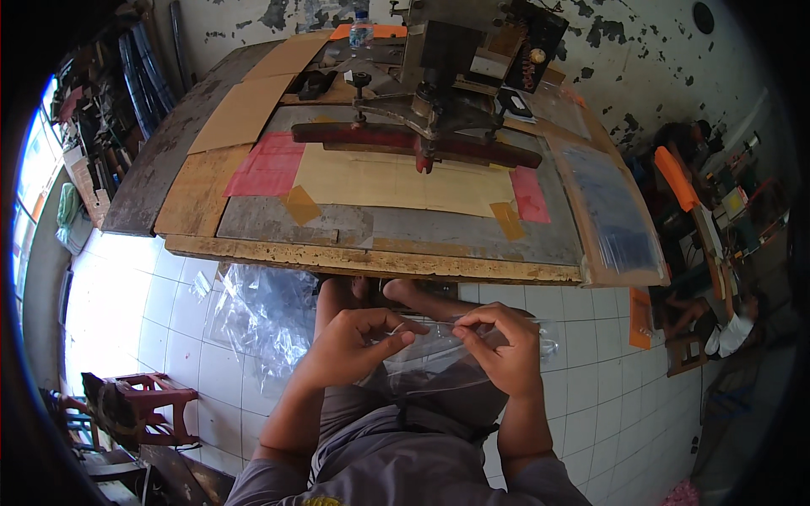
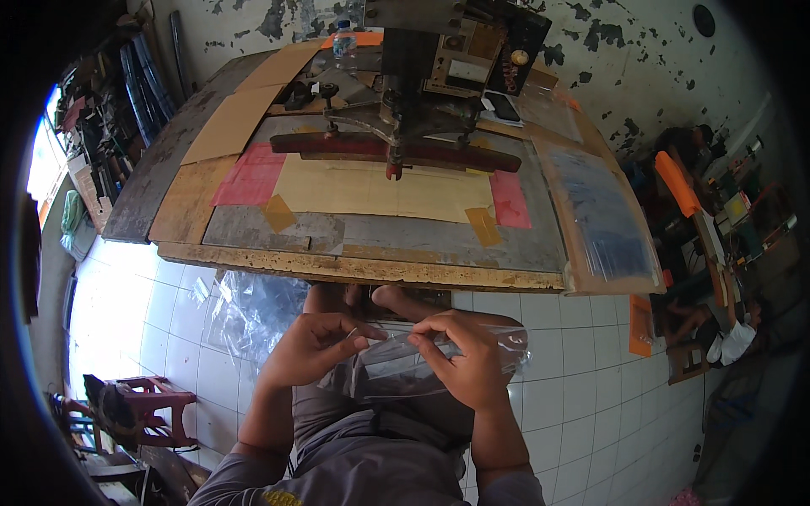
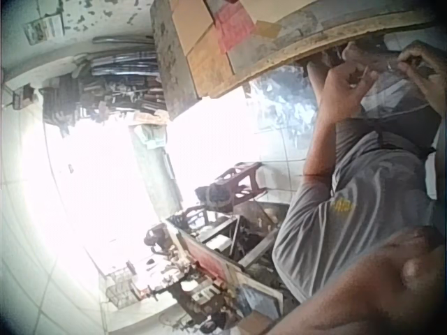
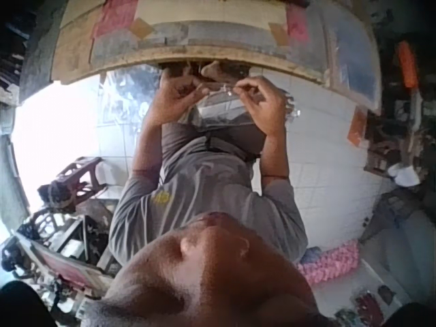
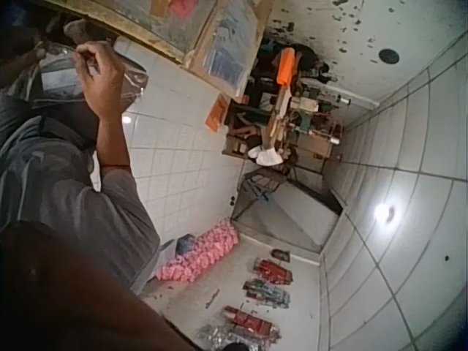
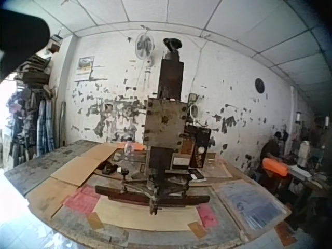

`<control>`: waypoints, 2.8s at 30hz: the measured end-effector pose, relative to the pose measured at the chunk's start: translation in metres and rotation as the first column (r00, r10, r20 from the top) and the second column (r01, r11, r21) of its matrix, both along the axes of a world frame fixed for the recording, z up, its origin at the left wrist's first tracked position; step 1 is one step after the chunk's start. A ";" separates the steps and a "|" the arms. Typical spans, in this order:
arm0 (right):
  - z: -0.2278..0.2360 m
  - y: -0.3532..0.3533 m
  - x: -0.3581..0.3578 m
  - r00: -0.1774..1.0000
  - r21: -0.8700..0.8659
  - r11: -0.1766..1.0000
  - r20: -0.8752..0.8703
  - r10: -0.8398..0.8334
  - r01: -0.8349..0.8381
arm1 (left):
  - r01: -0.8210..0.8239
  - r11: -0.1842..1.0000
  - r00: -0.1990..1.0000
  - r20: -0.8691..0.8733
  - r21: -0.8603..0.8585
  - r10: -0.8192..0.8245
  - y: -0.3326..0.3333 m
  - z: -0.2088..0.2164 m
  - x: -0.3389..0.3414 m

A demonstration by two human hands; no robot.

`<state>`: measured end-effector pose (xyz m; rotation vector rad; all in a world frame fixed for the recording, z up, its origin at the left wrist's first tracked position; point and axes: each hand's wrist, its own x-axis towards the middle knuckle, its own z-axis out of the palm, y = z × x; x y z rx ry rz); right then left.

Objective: The person aligns plastic sheets on a workbench under a heat-press machine, operates the machine to seal the material, and pulls at the resulting plastic item to check the bond.

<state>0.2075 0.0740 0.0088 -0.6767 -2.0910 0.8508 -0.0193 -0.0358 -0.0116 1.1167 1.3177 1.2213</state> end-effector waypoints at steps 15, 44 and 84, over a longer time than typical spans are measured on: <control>-0.017 -0.007 0.004 0.961 0.067 0.984 0.232 0.149 -0.168 | -0.302 0.950 0.953 0.001 0.079 0.303 -0.008 -0.012 -0.004; -0.070 -0.014 0.039 0.948 0.270 0.954 0.316 0.038 -0.128 | 0.165 0.962 0.759 0.595 0.219 -0.265 -0.039 -0.072 -0.025; -0.067 -0.052 0.069 0.998 0.414 0.908 -0.024 -0.061 0.066 | 0.226 0.855 0.764 0.460 0.466 -0.453 -0.074 -0.058 0.017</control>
